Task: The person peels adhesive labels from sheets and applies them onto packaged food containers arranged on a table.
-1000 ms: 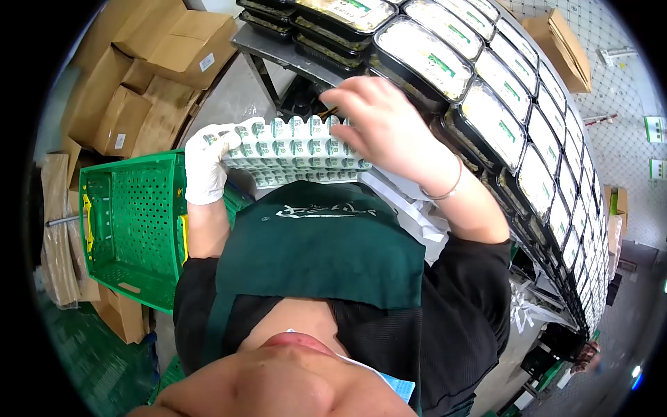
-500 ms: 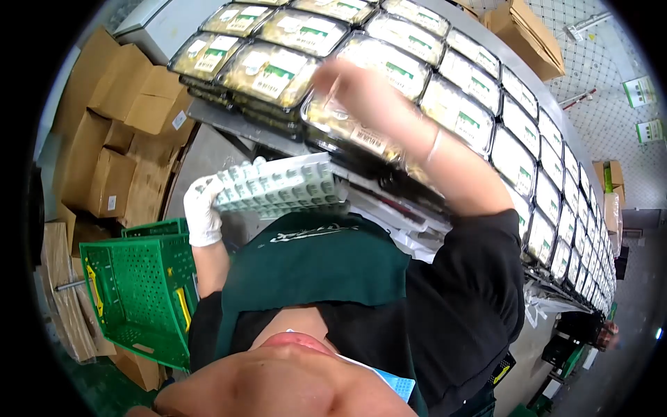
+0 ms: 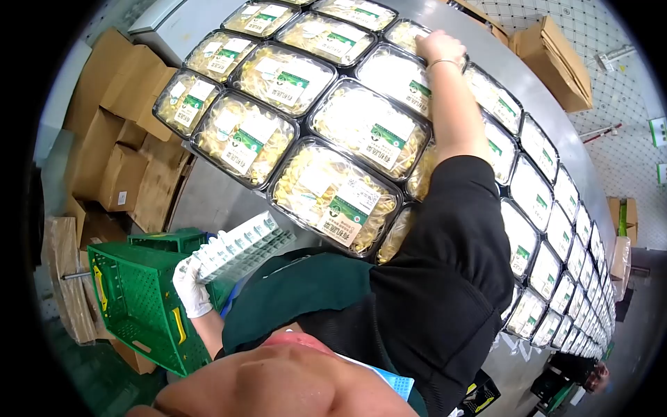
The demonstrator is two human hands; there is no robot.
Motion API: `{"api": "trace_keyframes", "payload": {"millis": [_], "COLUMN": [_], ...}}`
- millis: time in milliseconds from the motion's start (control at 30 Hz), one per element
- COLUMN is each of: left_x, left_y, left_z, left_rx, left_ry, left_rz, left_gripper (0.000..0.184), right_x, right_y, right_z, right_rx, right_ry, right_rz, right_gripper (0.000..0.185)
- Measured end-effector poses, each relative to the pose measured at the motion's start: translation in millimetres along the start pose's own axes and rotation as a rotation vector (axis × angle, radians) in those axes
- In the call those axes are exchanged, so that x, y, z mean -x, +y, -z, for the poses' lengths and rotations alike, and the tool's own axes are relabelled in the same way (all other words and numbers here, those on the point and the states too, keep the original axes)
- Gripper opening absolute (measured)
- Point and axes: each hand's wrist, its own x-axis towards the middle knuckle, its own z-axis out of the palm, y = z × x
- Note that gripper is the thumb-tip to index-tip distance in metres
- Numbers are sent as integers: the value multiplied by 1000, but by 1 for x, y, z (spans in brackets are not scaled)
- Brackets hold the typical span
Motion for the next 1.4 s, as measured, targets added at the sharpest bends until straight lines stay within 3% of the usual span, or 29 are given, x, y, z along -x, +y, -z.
{"api": "trace_keyframes", "payload": {"millis": [33,133,200,267,367,467,567,633,667,733,900,967,1000,1033,1133,1167,1200,1300,1333,1400], "left_x": [2,0,-7,-16,-24,-23,-21,-20,-21,-22,-12,-8,-6,-3,-1,-1,1,0,0,-4], "left_y": [1,2,-4,-10,-10,-4,-1,-2,-6,-12,-6,-5,-5,-5,-8,-7,-7,-6,-5,-8], "left_z": [1,5,5,8,10,4,5,10,11,14,-1,1,1,1,6,6,3,-5,-9,-11], "left_rx": [16,3,18,18,-9,-8,-6,-1,17,-2,-63,-64,-63,-74,-72,-75,-60,-32,-49,-68], "left_ry": [2,-31,-17,-64,-108,-100,-74,-95,-99,-85,-110,-111,-88,-86,-145,-151,-153,-174,-191,-241], "left_rz": [5,-1,28,3,-29,-32,-47,-46,-37,-28,-54,-51,-32,-28,-53,-54,-47,-22,-40,-77], "left_gripper": [15,15,16,16,14,16,17,19,19,18,16,15,15,15,16,16,14,12,12,14], "right_x": [9,7,14,68,111,119,118,97,72,42,28,23,22,28,44,45,38,109,130,152], "right_y": [10,47,50,22,-3,-4,26,77,112,156,151,149,153,158,188,208,232,196,181,161], "right_z": [18,4,-2,12,12,-3,9,24,3,-8,-27,-46,-52,-49,-24,-20,-31,-5,2,4], "right_rx": [-60,59,-312,-685,-449,-148,54,-49,-261,-855,-612,-313,-312,-316,-139,-261,-538,-1284,-1268,-1042], "right_ry": [-127,30,7,-165,84,220,252,96,191,75,220,285,311,300,188,131,126,-142,-168,-15], "right_rz": [-91,-118,125,232,327,469,284,90,29,-162,-68,140,203,201,-165,-227,-147,-14,26,135], "right_gripper": [69,65,54,43,31,36,48,67,71,73,69,66,66,66,66,68,69,67,64,59]}}
